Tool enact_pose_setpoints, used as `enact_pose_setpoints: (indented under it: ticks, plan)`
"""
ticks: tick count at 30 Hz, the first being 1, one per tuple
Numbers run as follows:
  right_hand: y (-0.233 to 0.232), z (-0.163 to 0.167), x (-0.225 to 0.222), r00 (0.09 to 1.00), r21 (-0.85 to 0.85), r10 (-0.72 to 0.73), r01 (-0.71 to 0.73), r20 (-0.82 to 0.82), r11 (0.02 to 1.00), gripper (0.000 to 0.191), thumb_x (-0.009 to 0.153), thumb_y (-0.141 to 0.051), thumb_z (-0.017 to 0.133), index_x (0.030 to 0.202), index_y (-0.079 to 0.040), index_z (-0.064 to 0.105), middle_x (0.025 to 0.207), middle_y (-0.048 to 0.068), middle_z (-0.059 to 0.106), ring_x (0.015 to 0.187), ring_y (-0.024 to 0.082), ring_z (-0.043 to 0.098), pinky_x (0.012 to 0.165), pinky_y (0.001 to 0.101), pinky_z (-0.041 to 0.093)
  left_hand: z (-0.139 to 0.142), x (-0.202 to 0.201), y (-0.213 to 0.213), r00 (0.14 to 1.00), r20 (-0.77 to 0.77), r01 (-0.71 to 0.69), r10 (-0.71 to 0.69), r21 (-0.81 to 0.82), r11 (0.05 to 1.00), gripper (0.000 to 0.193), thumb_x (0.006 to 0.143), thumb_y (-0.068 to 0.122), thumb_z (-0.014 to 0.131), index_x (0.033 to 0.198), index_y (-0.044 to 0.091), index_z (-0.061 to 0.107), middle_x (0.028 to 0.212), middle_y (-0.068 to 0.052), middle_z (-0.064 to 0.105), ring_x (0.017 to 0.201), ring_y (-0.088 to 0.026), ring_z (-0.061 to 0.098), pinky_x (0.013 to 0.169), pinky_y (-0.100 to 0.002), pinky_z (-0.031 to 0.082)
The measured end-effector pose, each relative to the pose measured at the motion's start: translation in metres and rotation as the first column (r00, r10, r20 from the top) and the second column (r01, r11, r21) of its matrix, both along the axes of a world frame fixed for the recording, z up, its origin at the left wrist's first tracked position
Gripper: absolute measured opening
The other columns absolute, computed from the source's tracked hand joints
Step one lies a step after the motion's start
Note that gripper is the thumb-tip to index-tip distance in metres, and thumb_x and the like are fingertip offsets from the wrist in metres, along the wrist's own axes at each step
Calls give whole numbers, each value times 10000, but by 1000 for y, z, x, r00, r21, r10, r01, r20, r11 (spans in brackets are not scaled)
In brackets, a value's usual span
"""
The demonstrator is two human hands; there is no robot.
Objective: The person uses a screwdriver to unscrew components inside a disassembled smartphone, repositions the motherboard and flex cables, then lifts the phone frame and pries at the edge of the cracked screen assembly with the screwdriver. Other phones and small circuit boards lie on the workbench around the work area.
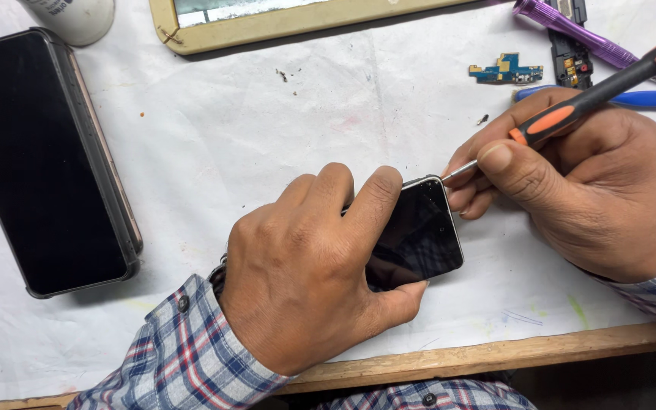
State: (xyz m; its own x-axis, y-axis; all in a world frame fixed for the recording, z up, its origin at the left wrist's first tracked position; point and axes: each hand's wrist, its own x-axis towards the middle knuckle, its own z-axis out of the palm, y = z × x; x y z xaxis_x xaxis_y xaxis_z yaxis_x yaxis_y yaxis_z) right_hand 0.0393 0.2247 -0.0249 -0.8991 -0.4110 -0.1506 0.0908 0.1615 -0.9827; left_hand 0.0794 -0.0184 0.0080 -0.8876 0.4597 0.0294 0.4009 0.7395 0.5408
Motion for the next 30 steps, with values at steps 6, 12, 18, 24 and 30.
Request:
enact_pose_setpoints:
  ticks: [6, 12, 18, 24, 30]
  plan:
    - [-1, -2, 1, 999, 30, 3, -2, -36, 1000, 230, 1018, -168, 598, 985, 36, 697, 931, 139, 738, 806, 191, 782, 662, 289, 639, -1, 0, 0, 1000, -5, 8, -8, -21, 1000, 740, 625, 409, 925, 1169, -17, 663, 767, -99, 558, 601, -187, 567, 365, -348, 426]
    - [-3, -3, 0, 997, 52, 15, -11, -75, 999, 230, 1020, -174, 596, 977, 33, 687, 908, 129, 736, 788, 170, 780, 658, 270, 637, -2, 0, 1, 1000, 12, 8, -8, -14, 1000, 747, 642, 391, 917, 1202, -24, 650, 801, -103, 555, 626, -193, 561, 387, -352, 422]
    - [-6, -5, 0, 994, 101, 29, -18, -109, 995, 231, 1021, -178, 600, 962, 25, 693, 892, 120, 735, 761, 159, 783, 652, 263, 634, -3, 0, 3, 1000, 17, 10, -10, -19, 1000, 754, 608, 380, 923, 1184, -27, 655, 776, -92, 560, 613, -196, 562, 396, -354, 434]
    - [-5, -8, -3, 988, 138, 80, -62, -129, 988, 249, 1023, -187, 592, 950, 26, 698, 896, 119, 727, 746, 159, 788, 634, 261, 630, -5, -1, 4, 997, 74, 20, -19, -14, 1000, 759, 643, 383, 913, 1217, -35, 645, 773, -82, 560, 611, -190, 559, 402, -346, 432]
    - [-5, -9, 1, 995, 50, 46, -42, -92, 998, 247, 1036, -214, 572, 1003, 12, 665, 875, 97, 723, 764, 144, 774, 662, 259, 635, -4, 0, 4, 998, 50, 39, -38, -37, 999, 786, 639, 383, 914, 1232, -53, 640, 771, -95, 577, 612, -194, 576, 396, -338, 448]
